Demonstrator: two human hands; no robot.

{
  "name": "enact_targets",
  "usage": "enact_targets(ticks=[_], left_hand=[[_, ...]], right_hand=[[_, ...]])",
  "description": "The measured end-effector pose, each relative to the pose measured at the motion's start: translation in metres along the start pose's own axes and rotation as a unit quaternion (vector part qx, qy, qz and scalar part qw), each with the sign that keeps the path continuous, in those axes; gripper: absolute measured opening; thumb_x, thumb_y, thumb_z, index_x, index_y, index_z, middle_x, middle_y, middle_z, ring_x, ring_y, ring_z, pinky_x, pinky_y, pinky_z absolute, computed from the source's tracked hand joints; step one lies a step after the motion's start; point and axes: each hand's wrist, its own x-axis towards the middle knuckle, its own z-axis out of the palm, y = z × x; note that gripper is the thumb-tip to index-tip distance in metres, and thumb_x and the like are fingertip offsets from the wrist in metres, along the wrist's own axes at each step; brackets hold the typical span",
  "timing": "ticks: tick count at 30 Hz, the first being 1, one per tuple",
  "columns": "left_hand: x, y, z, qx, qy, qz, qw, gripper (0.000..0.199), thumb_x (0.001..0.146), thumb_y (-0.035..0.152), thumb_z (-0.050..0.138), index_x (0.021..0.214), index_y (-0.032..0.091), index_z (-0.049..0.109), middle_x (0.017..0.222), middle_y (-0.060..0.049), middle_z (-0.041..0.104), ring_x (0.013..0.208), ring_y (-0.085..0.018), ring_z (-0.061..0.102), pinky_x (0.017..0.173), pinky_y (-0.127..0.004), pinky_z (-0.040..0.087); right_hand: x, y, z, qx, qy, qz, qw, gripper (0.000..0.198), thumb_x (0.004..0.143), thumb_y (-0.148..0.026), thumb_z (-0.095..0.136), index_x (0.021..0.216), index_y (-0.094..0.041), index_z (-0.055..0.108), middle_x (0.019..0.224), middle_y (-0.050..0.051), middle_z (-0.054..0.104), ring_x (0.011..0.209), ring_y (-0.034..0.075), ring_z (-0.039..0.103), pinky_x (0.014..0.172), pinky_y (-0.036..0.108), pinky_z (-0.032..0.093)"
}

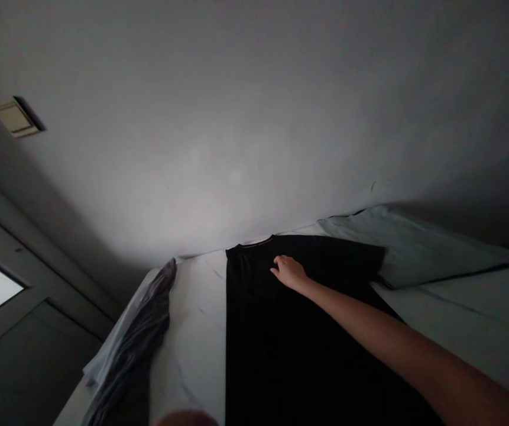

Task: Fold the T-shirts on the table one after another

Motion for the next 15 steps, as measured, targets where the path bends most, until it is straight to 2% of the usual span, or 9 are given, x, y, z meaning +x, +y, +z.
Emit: enact_targets(ticks=[2, 4, 7, 9, 12, 15], left_hand=[[0.051, 0.013, -0.016, 0.026, -0.042, 0.05, 0.998, 0.027, 0.084, 0.047, 0.053, 0.093, 0.03, 0.072, 0.095, -0.003, 0.074, 0.092, -0.02, 0.067, 0.088, -0.032, 0.053], [0.121, 0.025, -0.021, 0.069, -0.051, 0.089, 0.992, 0.029, 0.089, 0.041, 0.047, 0.096, 0.026, 0.069, 0.097, -0.005, 0.074, 0.093, -0.02, 0.066, 0.09, -0.033, 0.051], [0.232, 0.033, -0.01, 0.148, -0.026, 0.097, 0.984, 0.027, 0.09, 0.029, 0.043, 0.1, 0.02, 0.066, 0.107, -0.009, 0.071, 0.101, -0.021, 0.063, 0.097, -0.036, 0.045], [0.29, 0.029, 0.004, 0.196, -0.027, 0.087, 0.976, 0.027, 0.088, 0.022, 0.043, 0.104, 0.02, 0.065, 0.116, -0.009, 0.068, 0.111, -0.022, 0.057, 0.102, -0.038, 0.04], [0.345, 0.016, 0.022, 0.226, -0.04, 0.065, 0.971, 0.027, 0.086, 0.02, 0.045, 0.103, 0.024, 0.065, 0.118, -0.007, 0.066, 0.117, -0.026, 0.051, 0.102, -0.045, 0.035], [0.373, 0.001, 0.029, 0.233, -0.068, 0.049, 0.969, 0.02, 0.082, 0.023, 0.05, 0.093, 0.025, 0.066, 0.106, -0.004, 0.069, 0.112, -0.027, 0.05, 0.1, -0.049, 0.032]], right_hand=[[0.009, -0.002, 0.006, -0.018, 0.007, 0.019, 1.0, 0.022, 0.09, -0.027, 0.059, 0.106, -0.013, 0.064, 0.111, 0.016, 0.065, 0.104, 0.027, 0.061, 0.079, 0.033, 0.044], [0.016, 0.0, 0.014, -0.038, 0.019, 0.033, 0.999, 0.024, 0.089, -0.031, 0.06, 0.105, -0.013, 0.063, 0.111, 0.017, 0.064, 0.104, 0.029, 0.06, 0.08, 0.034, 0.044], [0.02, 0.008, 0.028, -0.034, 0.043, 0.044, 0.998, 0.026, 0.089, -0.035, 0.06, 0.103, -0.013, 0.062, 0.107, 0.015, 0.065, 0.101, 0.028, 0.059, 0.079, 0.035, 0.042], [0.021, 0.014, 0.036, -0.012, 0.061, 0.048, 0.997, 0.025, 0.088, -0.036, 0.058, 0.1, -0.014, 0.061, 0.103, 0.013, 0.066, 0.097, 0.027, 0.059, 0.079, 0.035, 0.042], [0.022, 0.018, 0.041, 0.007, 0.061, 0.049, 0.997, 0.022, 0.086, -0.034, 0.056, 0.096, -0.015, 0.062, 0.097, 0.012, 0.067, 0.095, 0.027, 0.059, 0.079, 0.036, 0.041], [0.023, 0.019, 0.04, 0.007, 0.034, 0.042, 0.999, 0.021, 0.084, -0.031, 0.056, 0.095, -0.016, 0.064, 0.098, 0.013, 0.067, 0.097, 0.028, 0.059, 0.079, 0.037, 0.04]])
